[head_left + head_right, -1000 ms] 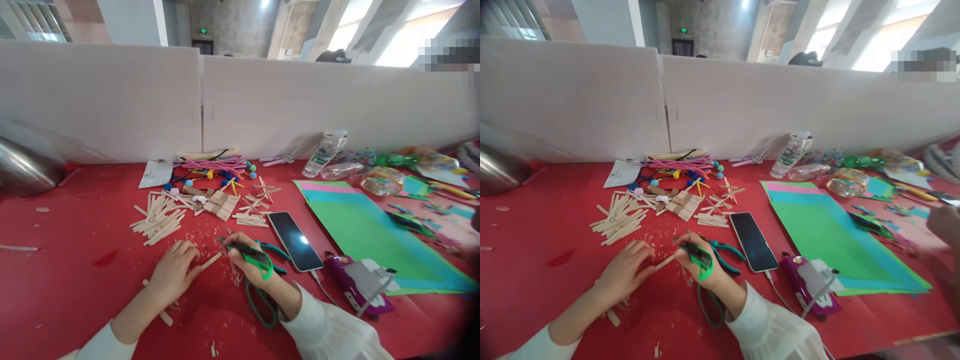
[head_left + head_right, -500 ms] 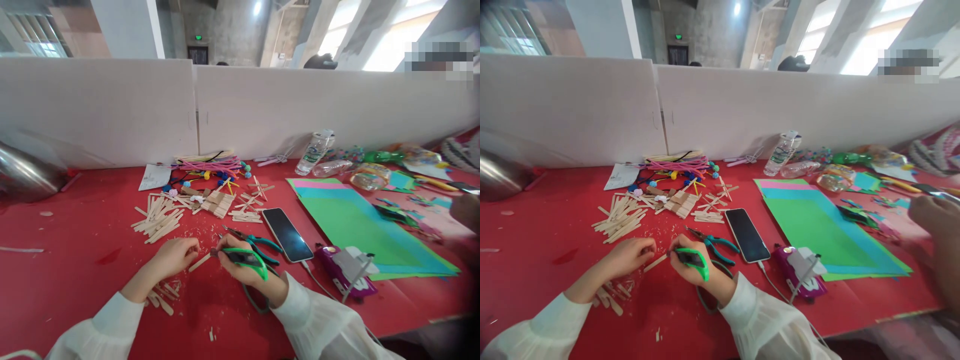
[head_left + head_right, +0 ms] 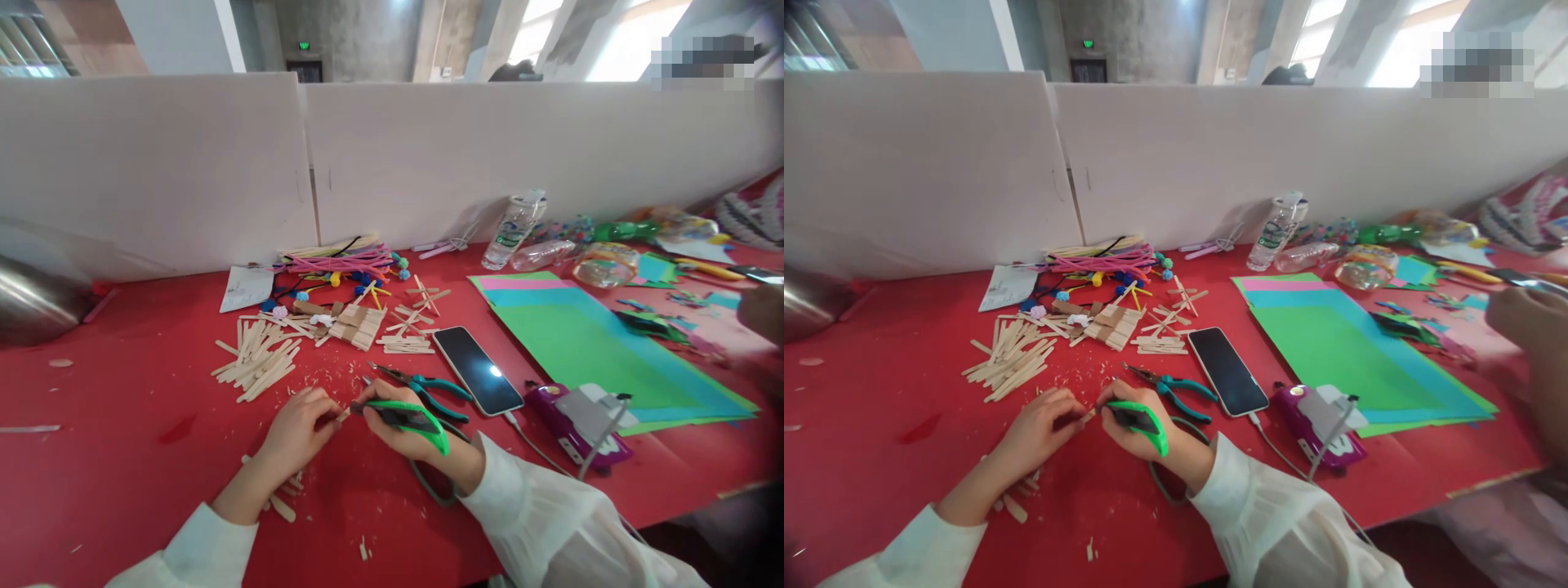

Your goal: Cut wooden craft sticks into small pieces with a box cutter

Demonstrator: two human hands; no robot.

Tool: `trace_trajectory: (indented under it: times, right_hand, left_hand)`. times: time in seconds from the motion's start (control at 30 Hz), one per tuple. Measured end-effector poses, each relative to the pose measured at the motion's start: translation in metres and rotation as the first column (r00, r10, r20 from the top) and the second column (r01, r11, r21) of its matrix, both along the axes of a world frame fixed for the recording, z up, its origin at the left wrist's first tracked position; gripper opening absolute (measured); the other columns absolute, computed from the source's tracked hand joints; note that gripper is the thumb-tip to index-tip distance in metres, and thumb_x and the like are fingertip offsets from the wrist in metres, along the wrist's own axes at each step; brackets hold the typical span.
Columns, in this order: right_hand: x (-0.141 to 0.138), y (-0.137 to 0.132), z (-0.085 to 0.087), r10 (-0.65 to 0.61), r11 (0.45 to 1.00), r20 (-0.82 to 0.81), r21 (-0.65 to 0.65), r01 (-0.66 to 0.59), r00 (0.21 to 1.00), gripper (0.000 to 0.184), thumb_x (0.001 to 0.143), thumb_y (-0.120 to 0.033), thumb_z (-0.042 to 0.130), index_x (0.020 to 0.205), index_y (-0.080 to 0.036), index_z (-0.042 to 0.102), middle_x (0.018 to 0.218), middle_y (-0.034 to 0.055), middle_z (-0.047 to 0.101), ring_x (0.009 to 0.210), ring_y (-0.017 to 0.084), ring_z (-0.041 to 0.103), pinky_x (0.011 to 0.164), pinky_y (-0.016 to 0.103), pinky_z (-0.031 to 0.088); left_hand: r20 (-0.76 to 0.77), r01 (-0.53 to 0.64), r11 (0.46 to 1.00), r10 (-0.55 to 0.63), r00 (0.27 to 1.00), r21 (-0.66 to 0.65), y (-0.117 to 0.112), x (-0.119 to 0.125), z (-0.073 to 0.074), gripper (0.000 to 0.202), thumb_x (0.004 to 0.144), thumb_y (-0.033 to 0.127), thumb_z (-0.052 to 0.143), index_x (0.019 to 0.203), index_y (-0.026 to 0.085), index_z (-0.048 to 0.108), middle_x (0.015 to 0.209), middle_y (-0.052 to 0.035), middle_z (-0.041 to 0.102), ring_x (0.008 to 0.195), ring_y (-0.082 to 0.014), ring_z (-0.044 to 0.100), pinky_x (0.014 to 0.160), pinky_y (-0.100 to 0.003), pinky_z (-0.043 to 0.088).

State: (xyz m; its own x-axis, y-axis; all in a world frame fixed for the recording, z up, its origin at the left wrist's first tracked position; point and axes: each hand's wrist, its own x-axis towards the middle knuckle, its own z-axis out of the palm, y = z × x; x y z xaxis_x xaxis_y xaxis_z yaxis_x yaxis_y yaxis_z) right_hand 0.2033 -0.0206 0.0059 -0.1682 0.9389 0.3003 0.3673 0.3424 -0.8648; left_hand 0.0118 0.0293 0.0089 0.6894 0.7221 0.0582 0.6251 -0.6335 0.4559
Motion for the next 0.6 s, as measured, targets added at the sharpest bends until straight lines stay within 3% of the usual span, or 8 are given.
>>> trace_trajectory:
  times: [0.33,0.6]
  right_hand:
    - [0.000,-0.003,0.011,-0.006,1.000,0.050,-0.029,0.007,0.999,0.010,0.080,-0.018,0.049,0.082,-0.021,0.058,0.072,0.0014,0.063,0.065,0.016,0.060,0.062,0.029,0.049]
    - [0.000,0.000,0.002,-0.001,1.000,0.082,0.002,0.001,0.997,0.011,0.079,-0.018,0.048,0.081,-0.022,0.057,0.065,-0.0010,0.059,0.054,0.014,0.055,0.052,0.026,0.047]
  left_hand:
    - [0.064,-0.002,0.998,0.007,0.998,-0.070,-0.003,0.002,-0.004,0.015,0.082,0.014,0.051,0.072,0.019,0.061,0.075,-0.0022,0.057,0.075,-0.0165,0.053,0.068,-0.027,0.041]
    - [0.084,-0.019,0.993,0.029,0.996,-0.118,-0.004,0.003,-0.004,0.018,0.083,0.015,0.048,0.070,0.019,0.061,0.073,-0.0013,0.056,0.071,-0.0149,0.054,0.063,-0.025,0.042]
